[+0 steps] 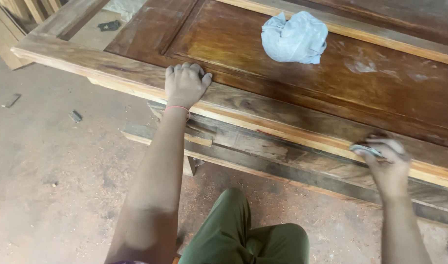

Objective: The person manually sands the surface of a wooden frame using a piece of sandpaper.

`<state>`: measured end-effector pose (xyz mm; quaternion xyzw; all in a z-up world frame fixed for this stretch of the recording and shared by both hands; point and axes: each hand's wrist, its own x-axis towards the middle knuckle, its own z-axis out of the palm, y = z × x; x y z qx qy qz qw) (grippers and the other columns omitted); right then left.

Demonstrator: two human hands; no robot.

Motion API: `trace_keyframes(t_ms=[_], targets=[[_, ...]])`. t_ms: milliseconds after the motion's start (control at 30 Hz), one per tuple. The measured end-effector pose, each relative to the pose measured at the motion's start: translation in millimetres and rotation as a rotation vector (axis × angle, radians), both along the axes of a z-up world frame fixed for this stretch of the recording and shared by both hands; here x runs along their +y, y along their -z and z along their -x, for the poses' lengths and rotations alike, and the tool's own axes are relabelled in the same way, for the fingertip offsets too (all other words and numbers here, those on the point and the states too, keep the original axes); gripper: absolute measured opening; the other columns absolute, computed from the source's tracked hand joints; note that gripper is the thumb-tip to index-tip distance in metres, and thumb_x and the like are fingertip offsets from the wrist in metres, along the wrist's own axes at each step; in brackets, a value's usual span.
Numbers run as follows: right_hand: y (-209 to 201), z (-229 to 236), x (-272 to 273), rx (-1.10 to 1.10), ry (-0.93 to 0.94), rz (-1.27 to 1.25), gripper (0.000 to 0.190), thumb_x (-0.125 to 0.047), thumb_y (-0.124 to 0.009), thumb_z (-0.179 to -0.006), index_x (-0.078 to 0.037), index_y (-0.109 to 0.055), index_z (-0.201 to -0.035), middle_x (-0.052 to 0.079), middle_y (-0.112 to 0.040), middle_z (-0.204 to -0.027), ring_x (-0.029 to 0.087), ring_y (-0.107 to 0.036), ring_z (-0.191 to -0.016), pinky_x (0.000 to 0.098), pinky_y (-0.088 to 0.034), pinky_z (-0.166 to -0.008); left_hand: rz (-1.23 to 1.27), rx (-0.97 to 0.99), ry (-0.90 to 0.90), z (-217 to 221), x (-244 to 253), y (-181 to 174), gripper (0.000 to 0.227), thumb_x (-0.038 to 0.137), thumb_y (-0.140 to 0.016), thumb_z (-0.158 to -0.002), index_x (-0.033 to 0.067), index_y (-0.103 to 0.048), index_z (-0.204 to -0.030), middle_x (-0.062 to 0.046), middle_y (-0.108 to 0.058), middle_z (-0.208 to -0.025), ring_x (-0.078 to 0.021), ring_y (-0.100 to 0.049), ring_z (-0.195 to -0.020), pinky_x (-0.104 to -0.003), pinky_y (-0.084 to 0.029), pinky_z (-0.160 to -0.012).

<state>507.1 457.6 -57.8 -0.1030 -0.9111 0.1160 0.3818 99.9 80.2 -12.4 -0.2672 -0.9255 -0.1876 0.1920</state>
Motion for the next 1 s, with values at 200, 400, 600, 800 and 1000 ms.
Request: trace_keyframes(t_ms=[200,400,600,800,1000], targets=[[-3,118,-102,-0.023,-0.168,-0.030,0.020,-0.015,-0.085,-0.087,-0.011,-0.075,-0.104,0.007,-0.076,-0.123,0.020,-0.070,-0.123,0.0416,-0.057,-0.114,-0.046,0.014,0.034,-1,0,1,0.038,0.051,-0.062,-0.092,0.0167,-0.077,-0.086,-0.010,-0.074,-0.099,-0.0302,-0.064,-0.107,-0.049,-0.037,-0.104],[-21,203,-207,-0.018,-0.334,0.182,0.021,-0.024,-0.080,-0.090,-0.009,-0.076,-0.105,0.010,-0.076,-0.117,0.021,-0.075,-0.105,0.0335,-0.063,-0.090,-0.029,-0.032,0.031,-3,-5,-8,0.039,0.052,-0.062,-0.091,0.0166,-0.077,-0.085,-0.010,-0.074,-0.096,-0.0290,-0.065,-0.103,-0.048,-0.038,-0.099],[-21,165,-172,0.035,-0.321,0.208,0.029,-0.020,-0.078,-0.091,-0.010,-0.075,-0.118,0.010,-0.074,-0.122,0.023,-0.074,-0.108,0.0361,-0.058,-0.096,-0.078,-0.039,0.082,-2,-7,-8,0.039,0.052,-0.064,-0.089,0.0160,-0.077,-0.081,-0.009,-0.074,-0.097,-0.0273,-0.065,-0.103,-0.048,-0.039,-0.096],[-16,75,-88,-0.003,-0.036,0.168,0.026,-0.019,-0.082,-0.090,-0.011,-0.078,-0.114,0.009,-0.076,-0.120,0.021,-0.073,-0.109,0.0457,-0.041,-0.126,-0.063,-0.032,0.051,-2,-3,-5,0.038,0.051,-0.063,-0.089,0.0163,-0.077,-0.082,-0.010,-0.074,-0.097,-0.0284,-0.064,-0.104,-0.048,-0.038,-0.098],[4,104,-82,-0.014,-0.069,0.467,0.015,-0.024,-0.083,-0.086,-0.015,-0.077,-0.097,0.001,-0.075,-0.123,0.016,-0.069,-0.124,0.0487,-0.048,-0.113,-0.024,-0.027,0.002,-2,2,-4,0.037,0.049,-0.060,-0.090,0.0163,-0.077,-0.086,-0.010,-0.074,-0.099,-0.0286,-0.064,-0.104,-0.049,-0.038,-0.098]])
